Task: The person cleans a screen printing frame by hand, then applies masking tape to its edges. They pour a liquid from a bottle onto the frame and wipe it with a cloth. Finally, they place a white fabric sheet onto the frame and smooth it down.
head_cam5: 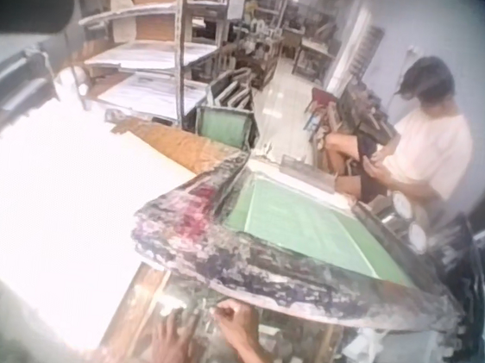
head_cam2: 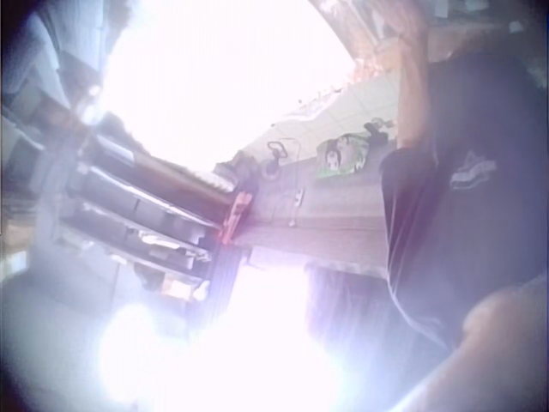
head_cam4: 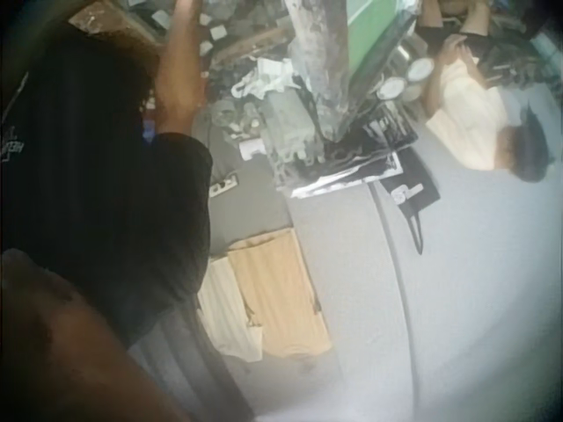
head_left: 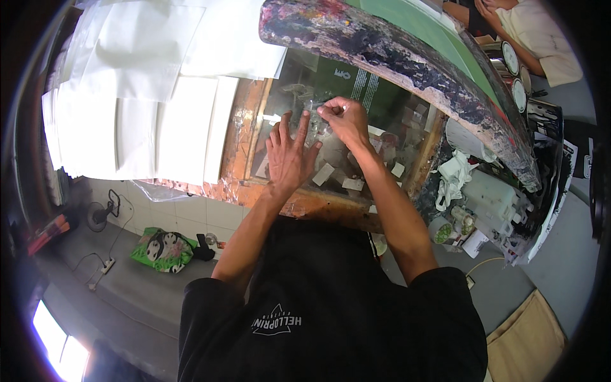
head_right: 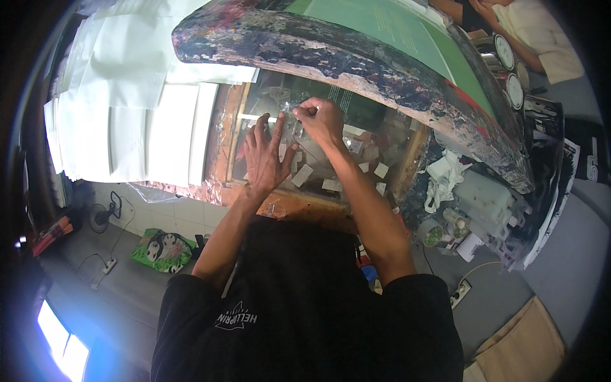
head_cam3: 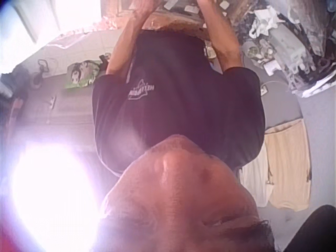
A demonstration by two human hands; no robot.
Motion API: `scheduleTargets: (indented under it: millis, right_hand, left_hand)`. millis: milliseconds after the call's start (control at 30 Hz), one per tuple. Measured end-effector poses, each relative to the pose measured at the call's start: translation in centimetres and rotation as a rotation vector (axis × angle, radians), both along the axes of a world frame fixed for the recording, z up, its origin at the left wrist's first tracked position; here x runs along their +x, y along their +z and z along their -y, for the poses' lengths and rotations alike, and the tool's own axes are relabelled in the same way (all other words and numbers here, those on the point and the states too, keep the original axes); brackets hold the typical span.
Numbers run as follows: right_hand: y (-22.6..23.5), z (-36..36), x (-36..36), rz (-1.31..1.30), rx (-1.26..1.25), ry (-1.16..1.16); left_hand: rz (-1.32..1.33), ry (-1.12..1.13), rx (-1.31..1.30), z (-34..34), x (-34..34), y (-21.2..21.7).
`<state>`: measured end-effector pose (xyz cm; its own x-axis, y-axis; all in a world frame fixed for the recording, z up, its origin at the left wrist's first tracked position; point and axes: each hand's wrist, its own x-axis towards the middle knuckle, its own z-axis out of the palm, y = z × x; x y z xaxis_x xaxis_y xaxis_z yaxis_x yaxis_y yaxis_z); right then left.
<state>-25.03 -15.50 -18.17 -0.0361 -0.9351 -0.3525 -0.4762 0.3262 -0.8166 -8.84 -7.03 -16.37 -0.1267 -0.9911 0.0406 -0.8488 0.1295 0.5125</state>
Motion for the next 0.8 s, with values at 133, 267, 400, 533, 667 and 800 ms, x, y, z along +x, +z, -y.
scheduleTargets:
  millis: [133,267,400,533,667,800]
  right_hand:
    - [-0.2,-0.2,0.0,0.007,0.01,-0.017]
    - [-0.3,-0.3,0.0,0.005,0.004,-0.024]
    - [0.2,-0.4,0.2,-0.02,-0.02,0.003]
    - [0.3,-0.7,0.3,-0.062,-0.032,0.012]
    - [0.6,-0.8,0.4,-0.065,-0.021,0.0]
    - [0.9,-0.8,0.5,-0.082,-0.004,0.002]
  left_hand:
    - [0.058,-0.009,0.013,0.3,-0.2,0.0]
    - [0.089,-0.021,0.025,0.4,-0.2,-0.2]
    - [0.111,-0.036,0.03,0.4,-0.1,-0.3]
    - [0.133,-0.046,0.029,0.4,0.0,-0.4]
    - [0.137,-0.05,0.032,0.4,0.1,-0.5]
    - [0.15,-0.055,0.026,0.4,0.1,-0.6]
